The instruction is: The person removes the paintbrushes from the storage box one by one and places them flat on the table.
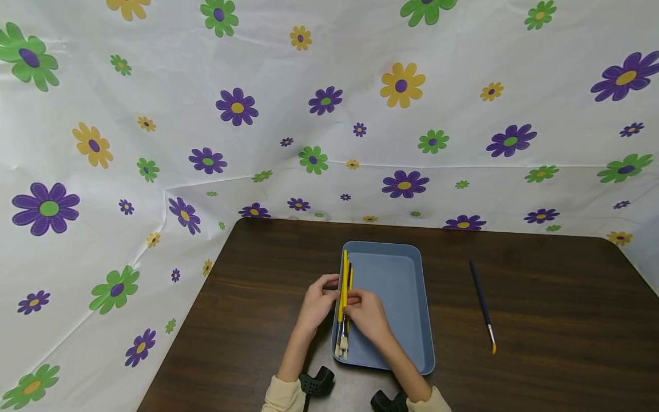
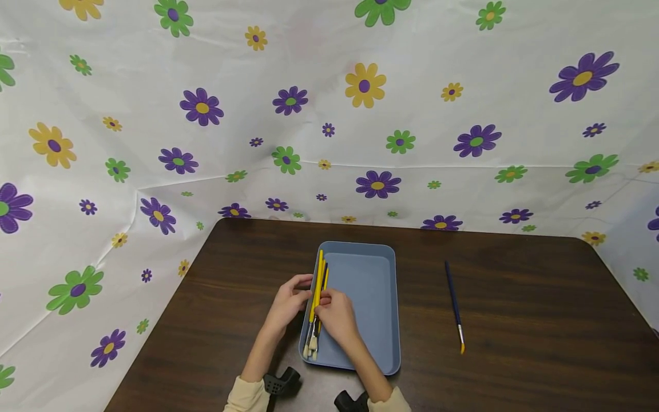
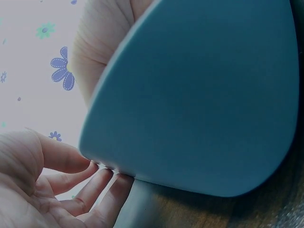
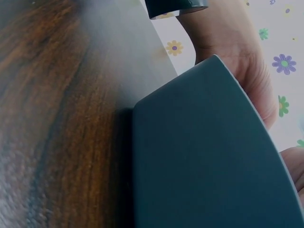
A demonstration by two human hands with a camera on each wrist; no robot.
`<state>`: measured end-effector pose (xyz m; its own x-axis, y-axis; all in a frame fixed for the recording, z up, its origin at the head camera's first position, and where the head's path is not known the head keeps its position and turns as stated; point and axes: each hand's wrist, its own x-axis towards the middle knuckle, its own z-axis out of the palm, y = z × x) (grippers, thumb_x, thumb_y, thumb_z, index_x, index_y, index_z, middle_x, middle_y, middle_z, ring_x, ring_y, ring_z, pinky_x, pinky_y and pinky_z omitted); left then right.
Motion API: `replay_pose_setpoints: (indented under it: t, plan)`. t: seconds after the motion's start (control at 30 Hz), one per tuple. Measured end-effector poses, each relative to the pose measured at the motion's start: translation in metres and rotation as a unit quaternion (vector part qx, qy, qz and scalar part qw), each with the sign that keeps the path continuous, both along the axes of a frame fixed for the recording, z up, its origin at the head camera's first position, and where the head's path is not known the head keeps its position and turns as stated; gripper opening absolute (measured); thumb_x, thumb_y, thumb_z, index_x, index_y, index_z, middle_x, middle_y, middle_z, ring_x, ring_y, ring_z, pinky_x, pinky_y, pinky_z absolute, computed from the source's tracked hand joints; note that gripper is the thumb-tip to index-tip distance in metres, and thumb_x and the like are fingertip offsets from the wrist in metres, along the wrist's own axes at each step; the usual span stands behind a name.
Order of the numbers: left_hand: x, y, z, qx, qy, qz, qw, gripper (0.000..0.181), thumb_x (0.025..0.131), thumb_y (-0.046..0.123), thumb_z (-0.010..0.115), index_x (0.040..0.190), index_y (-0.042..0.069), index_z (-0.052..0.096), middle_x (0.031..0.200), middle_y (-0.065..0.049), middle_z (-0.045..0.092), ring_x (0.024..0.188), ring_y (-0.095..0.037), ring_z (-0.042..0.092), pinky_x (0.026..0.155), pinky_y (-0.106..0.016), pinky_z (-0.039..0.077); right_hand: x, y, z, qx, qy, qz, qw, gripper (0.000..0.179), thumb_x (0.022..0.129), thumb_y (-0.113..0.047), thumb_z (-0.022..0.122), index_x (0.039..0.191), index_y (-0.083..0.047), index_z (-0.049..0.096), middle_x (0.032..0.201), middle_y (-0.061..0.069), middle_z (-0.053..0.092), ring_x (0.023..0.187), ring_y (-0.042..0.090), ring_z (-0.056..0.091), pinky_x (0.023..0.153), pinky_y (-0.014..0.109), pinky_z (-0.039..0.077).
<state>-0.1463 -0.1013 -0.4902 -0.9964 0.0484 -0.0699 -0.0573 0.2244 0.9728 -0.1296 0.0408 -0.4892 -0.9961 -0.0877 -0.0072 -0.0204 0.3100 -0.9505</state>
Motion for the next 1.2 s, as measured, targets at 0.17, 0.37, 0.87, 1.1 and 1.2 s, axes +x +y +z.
replay_pose_setpoints:
  t: [0.17, 0.37, 0.87, 1.1, 1.2]
  plan:
    - [0.001, -0.001, 0.001, 0.005, 0.002, -0.002, 1.0, 0.039, 0.094, 0.001, 0.062, 0.132, -0.005, 0.064, 0.125, -0.023, 0.065, 0.092, -0.024, 0.065, 0.074, -0.036, 0.056, 0.0, 0.0, 0.001, -0.01, -0.009, 0.001, 0.9999, 0.03, 0.077, 0.011, 0.069, 0.106, 0.017, 0.068, 0.087, 0.015, 0.071, 0.075, 0.024, 0.071, 0.063, 0.033, 0.059]
    - [0.001, -0.001, 0.001, 0.0, 0.009, -0.004, 1.0, 0.039, 0.094, 0.001, 0.062, 0.132, -0.005, 0.064, 0.126, -0.023, 0.065, 0.09, -0.023, 0.064, 0.072, -0.032, 0.051, 0.0, 0.001, 0.003, -0.023, -0.02, -0.003, 0.9995, 0.03, 0.078, 0.011, 0.071, 0.107, 0.019, 0.067, 0.087, 0.017, 0.07, 0.074, 0.022, 0.07, 0.062, 0.033, 0.059]
    - [0.003, 0.0, 0.003, 0.008, -0.008, 0.001, 0.9999, 0.039, 0.095, 0.002, 0.062, 0.134, -0.005, 0.063, 0.127, -0.023, 0.065, 0.094, -0.025, 0.065, 0.078, -0.041, 0.057, -0.001, 0.007, 0.01, -0.074, -0.045, -0.018, 0.9961, 0.033, 0.082, 0.012, 0.07, 0.113, 0.02, 0.065, 0.09, 0.018, 0.07, 0.076, 0.023, 0.07, 0.066, 0.036, 0.061]
    - [0.002, 0.0, 0.003, 0.018, -0.007, -0.001, 0.9998, 0.04, 0.096, 0.001, 0.06, 0.135, -0.007, 0.061, 0.128, -0.025, 0.063, 0.095, -0.027, 0.065, 0.076, -0.042, 0.058, -0.004, 0.02, 0.017, -0.101, -0.049, -0.04, 0.9928, 0.033, 0.084, 0.01, 0.069, 0.116, 0.018, 0.065, 0.095, 0.021, 0.07, 0.081, 0.023, 0.07, 0.069, 0.033, 0.06]
    - [0.002, 0.001, 0.003, 0.014, -0.007, 0.001, 0.9999, 0.04, 0.096, 0.002, 0.06, 0.134, -0.008, 0.061, 0.128, -0.026, 0.063, 0.094, -0.028, 0.065, 0.075, -0.043, 0.058, -0.005, 0.027, 0.021, -0.113, -0.056, -0.05, 0.9908, 0.034, 0.086, 0.009, 0.069, 0.118, 0.018, 0.065, 0.098, 0.021, 0.069, 0.083, 0.022, 0.07, 0.071, 0.031, 0.06]
